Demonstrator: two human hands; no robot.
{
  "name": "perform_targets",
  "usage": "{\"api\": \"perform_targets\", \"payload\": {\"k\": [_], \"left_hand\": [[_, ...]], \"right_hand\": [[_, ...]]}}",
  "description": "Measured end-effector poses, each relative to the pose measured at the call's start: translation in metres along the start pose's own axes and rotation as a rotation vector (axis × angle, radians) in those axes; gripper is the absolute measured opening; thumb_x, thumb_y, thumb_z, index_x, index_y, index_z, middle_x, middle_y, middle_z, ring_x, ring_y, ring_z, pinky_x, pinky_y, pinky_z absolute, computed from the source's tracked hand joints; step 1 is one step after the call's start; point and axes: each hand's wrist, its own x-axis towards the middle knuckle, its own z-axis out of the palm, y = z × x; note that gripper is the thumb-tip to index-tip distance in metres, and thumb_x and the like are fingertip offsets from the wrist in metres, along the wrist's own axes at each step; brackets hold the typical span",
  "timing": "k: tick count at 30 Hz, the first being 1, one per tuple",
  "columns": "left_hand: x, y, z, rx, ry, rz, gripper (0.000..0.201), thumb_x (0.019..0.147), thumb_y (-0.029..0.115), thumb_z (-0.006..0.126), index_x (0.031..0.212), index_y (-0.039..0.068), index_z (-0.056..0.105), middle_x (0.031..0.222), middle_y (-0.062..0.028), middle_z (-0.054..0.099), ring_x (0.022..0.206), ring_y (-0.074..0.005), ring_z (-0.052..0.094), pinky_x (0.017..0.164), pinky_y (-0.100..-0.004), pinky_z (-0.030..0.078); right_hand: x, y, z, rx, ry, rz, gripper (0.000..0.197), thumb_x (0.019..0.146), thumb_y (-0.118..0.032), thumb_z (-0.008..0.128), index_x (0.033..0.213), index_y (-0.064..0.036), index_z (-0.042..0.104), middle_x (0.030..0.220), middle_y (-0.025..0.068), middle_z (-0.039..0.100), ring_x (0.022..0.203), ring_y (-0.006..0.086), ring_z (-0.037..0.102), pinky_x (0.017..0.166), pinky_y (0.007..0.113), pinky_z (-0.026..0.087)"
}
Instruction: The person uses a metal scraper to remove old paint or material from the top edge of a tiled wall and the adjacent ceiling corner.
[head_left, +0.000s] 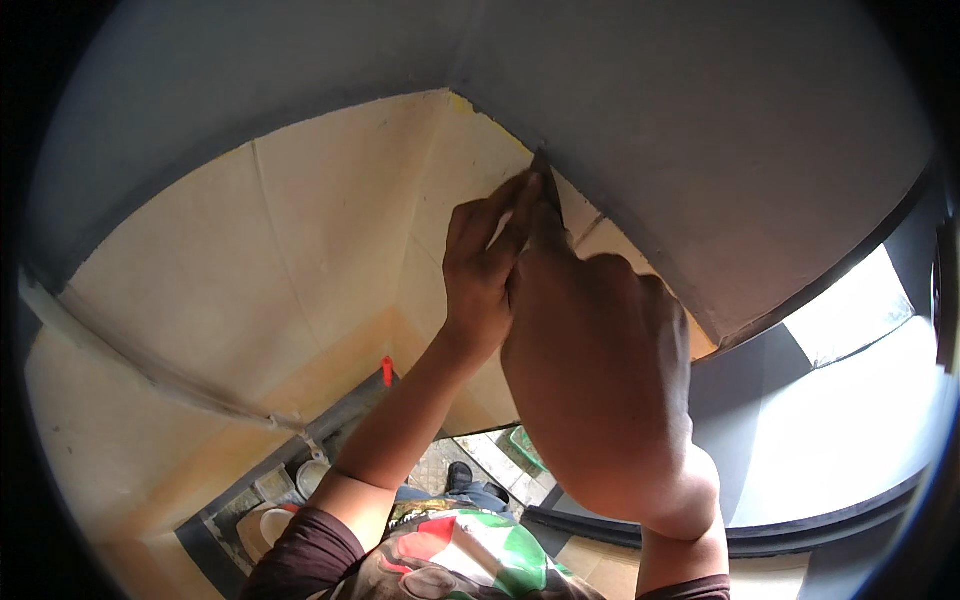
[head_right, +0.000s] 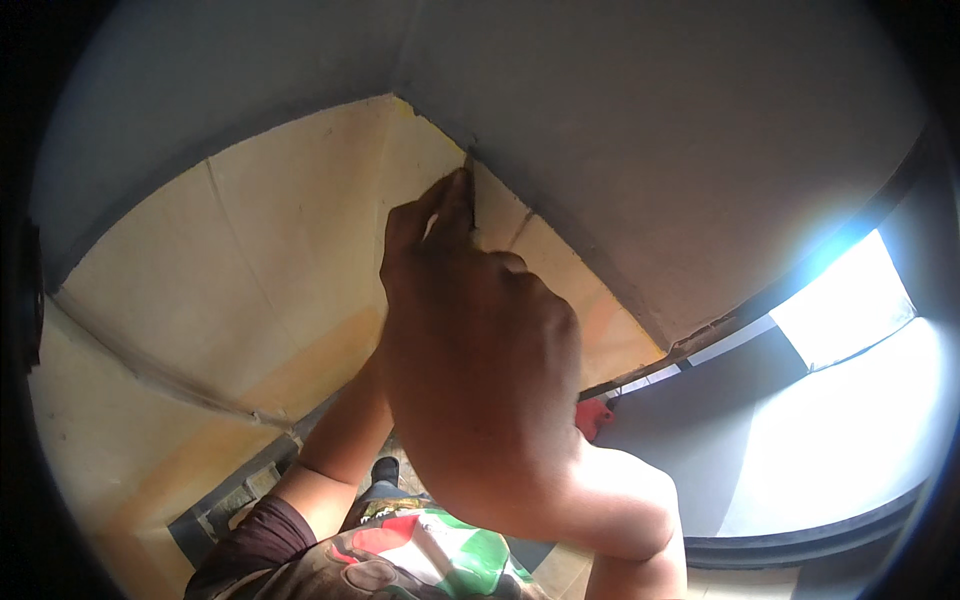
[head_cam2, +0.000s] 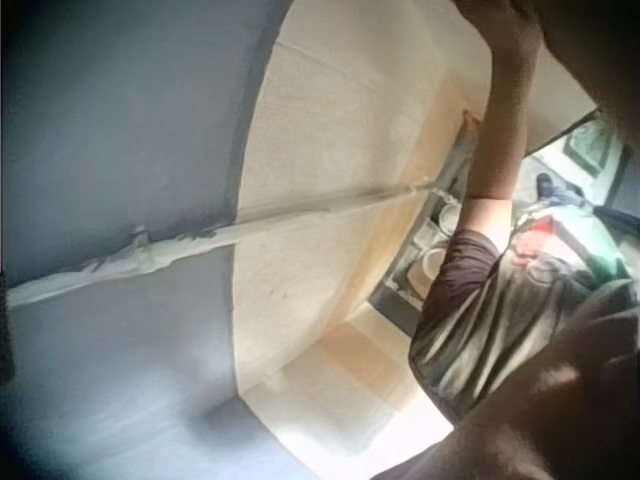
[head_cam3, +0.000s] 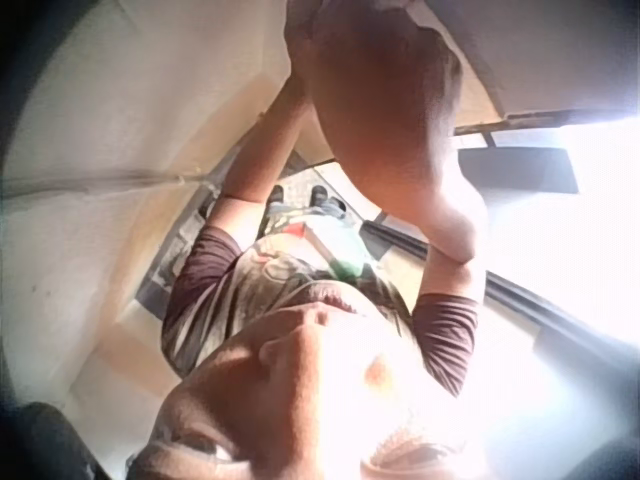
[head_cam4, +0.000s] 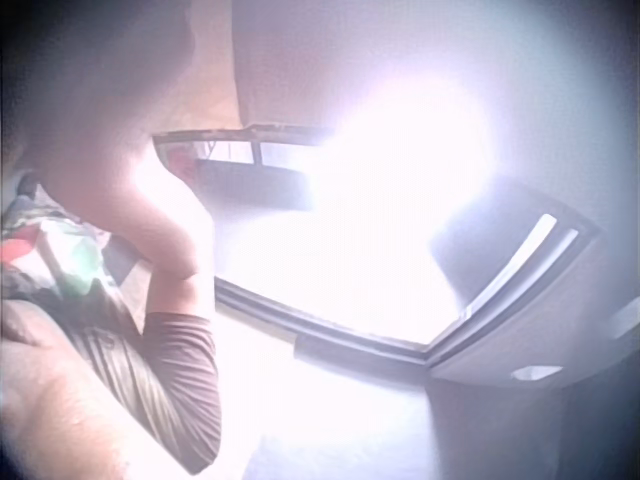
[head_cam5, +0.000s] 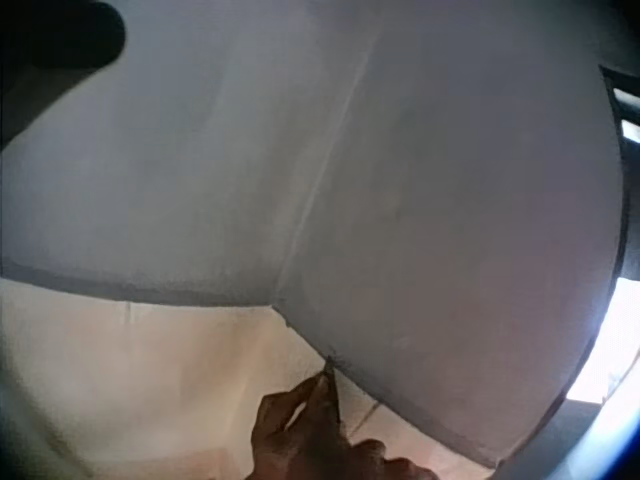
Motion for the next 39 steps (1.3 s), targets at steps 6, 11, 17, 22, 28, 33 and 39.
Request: {"api": "perform_targets", "payload": {"k": [6,11,17,22,28,33,39], "left_hand": [[0.004,-0.007,-0.001,0.134,-0.027,0.084,0.046,0.098,0.021,0.069,0.142,0.008,0.069,0.14,-0.011,0.068,0.112,-0.0299,0.063,0.097,-0.0403,0.053],[0.016,-0.05,-0.033,0.005,-0.064,0.318,0.085,0.099,0.069,0.052,0.145,-0.002,0.062,0.143,-0.0172,0.066,0.115,-0.0356,0.063,0.103,-0.0474,0.047],[0.061,-0.03,-0.004,0.409,-0.252,0.295,0.114,0.094,0.085,0.045,0.161,-0.007,0.036,0.168,-0.0253,0.036,0.158,-0.0385,0.033,0.127,-0.0582,0.013],[0.031,0.03,-0.036,0.466,-0.486,0.325,0.1,0.096,0.071,0.058,0.157,-0.006,0.044,0.163,-0.0257,0.044,0.155,-0.0382,0.038,0.126,-0.0581,0.016],[0.029,0.033,-0.023,0.223,-0.303,0.147,0.081,0.099,0.05,0.064,0.152,-0.009,0.048,0.161,-0.0279,0.046,0.157,-0.0453,0.032,0.125,-0.0568,0.025],[0.0,0.053,-0.023,0.221,-0.642,0.532,0.085,0.1,0.047,0.064,0.158,-0.009,0.039,0.167,-0.0293,0.037,0.159,-0.0471,0.027,0.127,-0.0524,0.025],[0.01,0.027,-0.003,0.128,-0.324,0.188,0.097,0.102,0.055,0.056,0.163,-0.012,0.021,0.171,-0.0355,0.019,0.16,-0.0532,0.016,0.127,-0.0614,0.02]], "right_hand": [[0.002,0.006,0.012,0.072,0.088,0.01,0.041,0.093,-0.005,0.062,0.133,0.0067,0.062,0.072,0.0241,0.07,0.069,0.0406,0.074,0.061,0.048,0.058],[-0.064,0.056,0.025,0.375,0.06,0.089,0.046,0.092,-0.003,0.066,0.138,0.0007,0.067,0.08,0.0195,0.073,0.067,0.0311,0.073,0.064,0.039,0.057],[-0.196,0.123,0.079,0.825,0.063,0.141,0.051,0.087,0.001,0.074,0.138,-0.0046,0.07,0.096,0.0202,0.077,0.076,0.0298,0.075,0.071,0.033,0.057],[-0.281,0.126,0.125,0.987,0.067,0.317,0.046,0.094,-0.01,0.068,0.139,-0.0028,0.066,0.082,0.0112,0.066,0.058,0.0253,0.062,0.057,0.037,0.054],[-0.318,0.122,0.16,1.022,0.021,0.524,0.044,0.092,0.007,0.066,0.135,0.0009,0.07,0.1,0.0168,0.077,0.08,0.0117,0.067,0.072,0.025,0.052],[-0.288,0.122,0.158,0.983,-0.004,0.374,0.048,0.09,0.004,0.07,0.137,-0.0042,0.07,0.105,0.0198,0.078,0.085,0.0257,0.074,0.076,0.03,0.056],[-0.281,0.109,0.169,1.056,0.097,0.293,0.044,0.091,0.002,0.072,0.135,-0.0022,0.071,0.115,0.02,0.079,0.085,0.0206,0.075,0.078,0.029,0.056]]}}
